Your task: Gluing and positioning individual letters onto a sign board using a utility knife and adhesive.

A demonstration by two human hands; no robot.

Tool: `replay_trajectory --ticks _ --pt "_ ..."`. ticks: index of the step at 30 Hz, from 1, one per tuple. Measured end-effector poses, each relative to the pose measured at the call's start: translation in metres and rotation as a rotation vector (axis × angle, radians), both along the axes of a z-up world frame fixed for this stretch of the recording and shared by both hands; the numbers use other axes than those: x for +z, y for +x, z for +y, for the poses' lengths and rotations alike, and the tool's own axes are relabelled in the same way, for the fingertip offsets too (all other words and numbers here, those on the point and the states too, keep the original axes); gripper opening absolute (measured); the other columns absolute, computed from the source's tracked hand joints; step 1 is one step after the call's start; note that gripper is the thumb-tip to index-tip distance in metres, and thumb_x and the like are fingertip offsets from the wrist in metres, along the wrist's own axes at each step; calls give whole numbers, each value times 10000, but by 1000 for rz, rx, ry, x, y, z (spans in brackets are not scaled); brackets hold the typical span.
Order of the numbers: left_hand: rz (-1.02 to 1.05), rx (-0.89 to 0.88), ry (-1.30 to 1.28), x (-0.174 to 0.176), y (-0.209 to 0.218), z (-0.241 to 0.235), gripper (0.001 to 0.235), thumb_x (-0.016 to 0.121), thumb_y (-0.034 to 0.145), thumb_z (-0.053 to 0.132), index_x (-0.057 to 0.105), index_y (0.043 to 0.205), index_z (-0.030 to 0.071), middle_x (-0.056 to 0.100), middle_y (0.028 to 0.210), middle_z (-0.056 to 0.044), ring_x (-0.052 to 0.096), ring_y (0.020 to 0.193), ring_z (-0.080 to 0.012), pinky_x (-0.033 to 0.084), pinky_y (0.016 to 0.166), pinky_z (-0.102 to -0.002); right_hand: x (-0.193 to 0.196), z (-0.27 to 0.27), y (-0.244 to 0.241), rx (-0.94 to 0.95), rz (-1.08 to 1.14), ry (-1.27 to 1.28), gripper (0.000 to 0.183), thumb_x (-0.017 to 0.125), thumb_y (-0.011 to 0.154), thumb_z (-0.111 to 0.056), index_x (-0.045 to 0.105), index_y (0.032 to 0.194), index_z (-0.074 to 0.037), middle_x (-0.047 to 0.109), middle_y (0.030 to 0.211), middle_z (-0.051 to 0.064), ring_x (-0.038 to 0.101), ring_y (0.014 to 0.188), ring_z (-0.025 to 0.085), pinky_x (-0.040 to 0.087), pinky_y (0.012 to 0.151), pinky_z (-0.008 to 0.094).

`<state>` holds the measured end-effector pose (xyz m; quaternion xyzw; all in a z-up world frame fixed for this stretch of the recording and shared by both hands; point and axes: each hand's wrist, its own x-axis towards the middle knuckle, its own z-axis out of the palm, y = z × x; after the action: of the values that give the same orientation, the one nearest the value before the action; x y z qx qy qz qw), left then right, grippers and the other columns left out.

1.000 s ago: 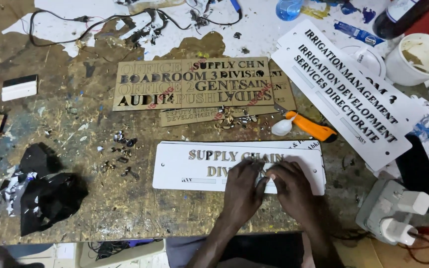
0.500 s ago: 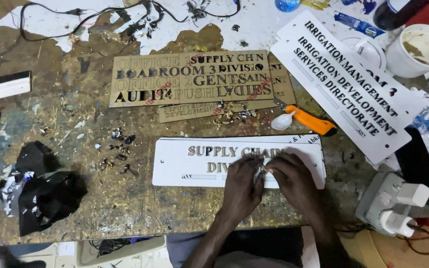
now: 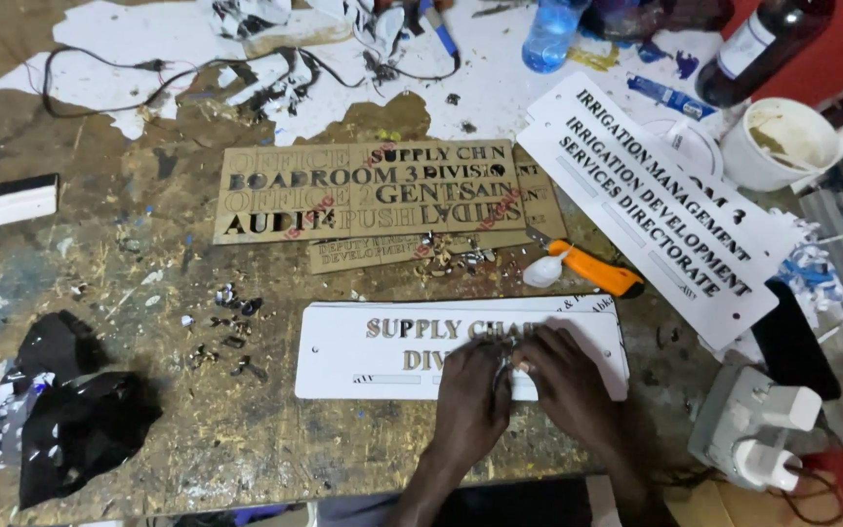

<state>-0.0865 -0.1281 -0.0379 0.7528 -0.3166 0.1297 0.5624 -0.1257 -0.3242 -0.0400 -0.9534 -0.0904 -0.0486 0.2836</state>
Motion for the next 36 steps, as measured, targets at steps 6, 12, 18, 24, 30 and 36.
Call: replay_trajectory --ticks 6,12,18,24,30,36 --pt "26 -29 47 3 2 4 300 566 1111 84 697 1359 -24 765 1302 -231 659 1242 -454 507 1038 -543 -27 -7 4 -21 15 -35 217 645 991 -18 666 1139 -175 717 1306 97 631 1150 392 526 961 517" --pt "-5 -5 98 -12 1 1 344 589 1117 95 682 1424 -29 764 1394 -203 649 1326 -430 502 1098 -528 -14 1 -3 -149 -48 176 391 390 1204 -451 629 1143 -147 683 1042 65 630 953 257 486 804 414" --pt "-89 -1 151 -8 -1 3 304 600 1116 99 718 1372 -15 747 1361 -202 638 1325 -420 508 1095 -529 6 8 -11 -325 126 420 409 416 1186 -505 599 1071 -156 628 981 17 623 867 190 479 812 363" --pt "-15 -69 231 1 2 5 307 649 1011 15 783 1287 12 741 1355 -178 617 1309 -400 470 1037 -529 5 -18 -18 -457 -117 598 367 380 1242 -256 532 938 -116 574 906 32 572 878 192 460 899 361" --pt "-263 -138 571 -20 36 2 202 725 945 123 834 1115 116 754 1125 -88 683 1144 -358 523 869 -458 -28 -45 -33 -506 -92 456 348 480 1257 -260 764 1169 -77 736 898 107 735 816 263 572 759 395" --pt "-281 -294 727 -13 58 -11 190 654 946 134 811 1047 169 715 1049 -27 645 1073 -284 482 838 -391 -20 -31 -27 -540 -147 482 229 589 1214 -166 799 1200 -77 732 884 136 727 812 261 581 740 420"
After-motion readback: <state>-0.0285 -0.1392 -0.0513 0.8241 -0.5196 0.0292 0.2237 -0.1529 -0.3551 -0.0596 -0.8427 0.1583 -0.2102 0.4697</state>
